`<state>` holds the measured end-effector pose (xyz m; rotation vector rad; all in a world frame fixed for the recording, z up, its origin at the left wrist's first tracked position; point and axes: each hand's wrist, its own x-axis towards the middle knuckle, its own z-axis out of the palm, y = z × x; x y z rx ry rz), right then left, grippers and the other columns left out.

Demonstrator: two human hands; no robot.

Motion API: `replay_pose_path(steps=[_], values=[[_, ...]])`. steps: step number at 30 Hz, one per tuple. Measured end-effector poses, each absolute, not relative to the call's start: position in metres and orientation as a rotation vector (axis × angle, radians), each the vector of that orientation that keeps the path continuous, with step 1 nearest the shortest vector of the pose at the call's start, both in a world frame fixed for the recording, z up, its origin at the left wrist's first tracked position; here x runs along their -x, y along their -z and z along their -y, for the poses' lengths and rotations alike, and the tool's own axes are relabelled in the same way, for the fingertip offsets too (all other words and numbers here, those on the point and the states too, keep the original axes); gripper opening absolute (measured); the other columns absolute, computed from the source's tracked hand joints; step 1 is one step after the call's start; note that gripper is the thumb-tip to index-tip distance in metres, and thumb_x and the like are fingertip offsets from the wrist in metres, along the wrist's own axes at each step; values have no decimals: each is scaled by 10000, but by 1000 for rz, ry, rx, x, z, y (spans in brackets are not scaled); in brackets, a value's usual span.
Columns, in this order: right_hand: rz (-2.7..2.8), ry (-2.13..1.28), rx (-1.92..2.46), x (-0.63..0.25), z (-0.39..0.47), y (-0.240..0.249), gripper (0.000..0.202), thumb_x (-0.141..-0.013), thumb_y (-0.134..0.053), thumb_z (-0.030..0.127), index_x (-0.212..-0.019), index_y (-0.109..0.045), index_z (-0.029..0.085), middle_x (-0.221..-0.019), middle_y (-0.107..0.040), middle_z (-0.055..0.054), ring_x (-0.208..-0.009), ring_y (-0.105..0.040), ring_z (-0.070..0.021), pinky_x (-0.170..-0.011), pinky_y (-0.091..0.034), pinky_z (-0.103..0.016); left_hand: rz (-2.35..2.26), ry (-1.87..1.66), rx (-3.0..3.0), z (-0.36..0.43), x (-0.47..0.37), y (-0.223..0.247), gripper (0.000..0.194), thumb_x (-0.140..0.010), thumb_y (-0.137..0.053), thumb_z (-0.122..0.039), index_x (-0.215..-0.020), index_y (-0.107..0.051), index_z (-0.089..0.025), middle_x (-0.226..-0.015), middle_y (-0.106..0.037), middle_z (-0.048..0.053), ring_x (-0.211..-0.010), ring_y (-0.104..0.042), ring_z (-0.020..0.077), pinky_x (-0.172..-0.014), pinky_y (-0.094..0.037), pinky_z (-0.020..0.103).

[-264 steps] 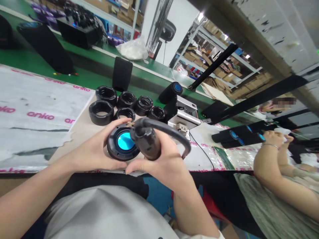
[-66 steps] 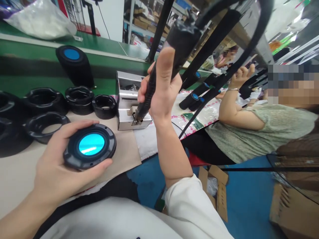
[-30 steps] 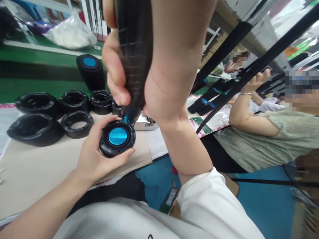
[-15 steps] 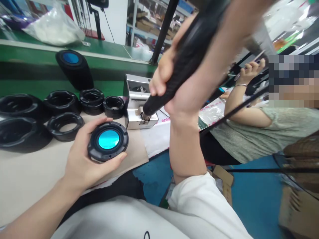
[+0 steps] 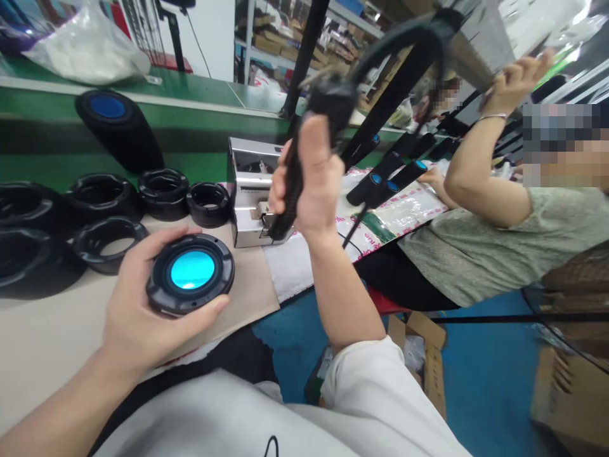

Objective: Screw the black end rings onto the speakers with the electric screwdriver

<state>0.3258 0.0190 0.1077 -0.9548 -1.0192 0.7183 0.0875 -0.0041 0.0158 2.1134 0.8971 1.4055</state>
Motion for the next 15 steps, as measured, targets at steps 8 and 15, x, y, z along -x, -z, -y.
replay_pose_path(steps=[8,15], values=[[1140,-458,878,-333,-45,-105,778,-857,-564,1017,-1040,-591,261,-525,-485,99,-408,-424,-85,-461,-321,-309,-895,-1378,-2076,4,-86,-15,936,-729,-967,-390,-1571,-611,-191,-1422,-753,146,-1279,-757,349,-1109,-592,459],[1103,-604,927,-336,-47,-97,964,-717,-469,1148,-1097,-633,278,-526,-492,79,-424,-428,-99,-449,-318,-311,-887,-1418,-2122,2,-87,-16,930,-727,-970,-399,-1567,-625,-197,-1392,-766,143,-1252,-764,341,-1089,-596,452]])
